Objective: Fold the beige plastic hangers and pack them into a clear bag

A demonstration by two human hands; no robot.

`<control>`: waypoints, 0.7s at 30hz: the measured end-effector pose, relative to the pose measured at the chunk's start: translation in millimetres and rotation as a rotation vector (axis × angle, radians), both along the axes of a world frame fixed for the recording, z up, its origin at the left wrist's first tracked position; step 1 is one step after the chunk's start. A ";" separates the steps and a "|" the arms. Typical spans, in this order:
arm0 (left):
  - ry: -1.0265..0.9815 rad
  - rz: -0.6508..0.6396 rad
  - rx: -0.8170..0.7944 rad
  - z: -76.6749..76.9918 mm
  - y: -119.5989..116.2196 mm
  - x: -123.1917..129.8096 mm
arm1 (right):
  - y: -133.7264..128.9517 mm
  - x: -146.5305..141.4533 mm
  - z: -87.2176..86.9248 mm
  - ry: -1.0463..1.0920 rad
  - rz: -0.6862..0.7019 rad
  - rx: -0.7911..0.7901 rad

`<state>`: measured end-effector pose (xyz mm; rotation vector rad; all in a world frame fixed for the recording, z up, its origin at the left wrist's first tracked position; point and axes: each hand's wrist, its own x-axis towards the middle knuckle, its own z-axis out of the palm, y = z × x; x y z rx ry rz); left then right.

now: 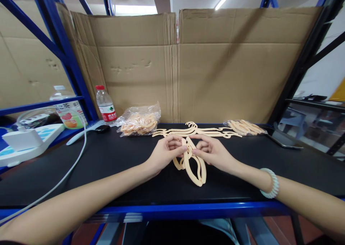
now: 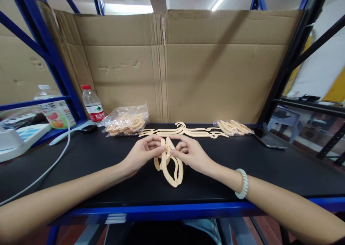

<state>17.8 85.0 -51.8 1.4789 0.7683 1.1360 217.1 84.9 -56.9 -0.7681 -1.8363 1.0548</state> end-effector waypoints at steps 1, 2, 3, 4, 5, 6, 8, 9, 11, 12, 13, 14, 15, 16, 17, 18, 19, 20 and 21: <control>-0.008 0.001 0.007 0.1 0.7 -0.5 | -1.0 -0.7 1.0 0.011 0.009 -0.033; -0.014 0.002 0.015 0.3 1.4 -1.1 | -2.0 -1.3 2.2 0.023 0.019 -0.061; -0.017 0.001 0.020 0.6 1.8 -1.8 | -2.9 -1.6 3.3 0.037 0.027 -0.082; -0.017 0.000 0.025 1.0 2.1 -2.5 | -3.5 -1.7 4.3 0.050 0.033 -0.099; -0.014 0.000 0.030 1.4 2.3 -3.1 | -3.7 -1.3 5.1 0.064 0.037 -0.110; -0.008 -0.008 0.037 1.9 2.3 -3.7 | -3.3 -0.4 5.6 0.079 0.036 -0.118; 0.006 -0.047 0.061 2.7 2.7 -4.6 | -0.4 2.7 5.5 0.104 0.014 -0.125; 0.020 -0.078 0.075 2.8 3.2 -5.0 | 2.2 5.0 5.0 0.111 -0.008 -0.122; 0.062 -0.127 0.101 1.6 5.4 -6.3 | 9.3 10.4 3.0 0.092 -0.060 -0.110; 0.090 -0.137 0.112 0.1 7.0 -7.1 | 13.5 13.2 1.6 0.063 -0.090 -0.102; 0.118 -0.134 0.122 -1.9 8.7 -7.9 | 17.9 15.8 0.1 0.025 -0.121 -0.091; 0.147 -0.127 0.131 -4.3 10.4 -8.7 | 22.1 18.2 -1.6 -0.018 -0.152 -0.084; 0.178 -0.122 0.140 -6.7 11.8 -9.6 | 26.1 20.3 -3.3 -0.064 -0.181 -0.082; 0.213 -0.127 0.152 -8.8 12.7 -10.4 | 29.8 22.1 -5.2 -0.105 -0.208 -0.082; 0.256 -0.134 0.176 -10.2 13.2 -11.3 | 33.1 23.7 -7.1 -0.141 -0.233 -0.082; 0.312 -0.133 0.223 -10.7 13.0 -12.2 | 35.9 25.2 -9.1 -0.174 -0.250 -0.077; 0.385 -0.121 0.298 -10.2 12.3 -13.4 | 38.4 26.6 -11.1 -0.206 -0.260 -0.060; 0.469 -0.102 0.397 -8.8 11.2 -14.8 | 40.5 28.0 -13.1 -0.236 -0.268 -0.029; 0.558 -0.079 0.509 -6.8 9.9 -16.4 | 42.3 29.4 -15.0 -0.263 -0.273 0.013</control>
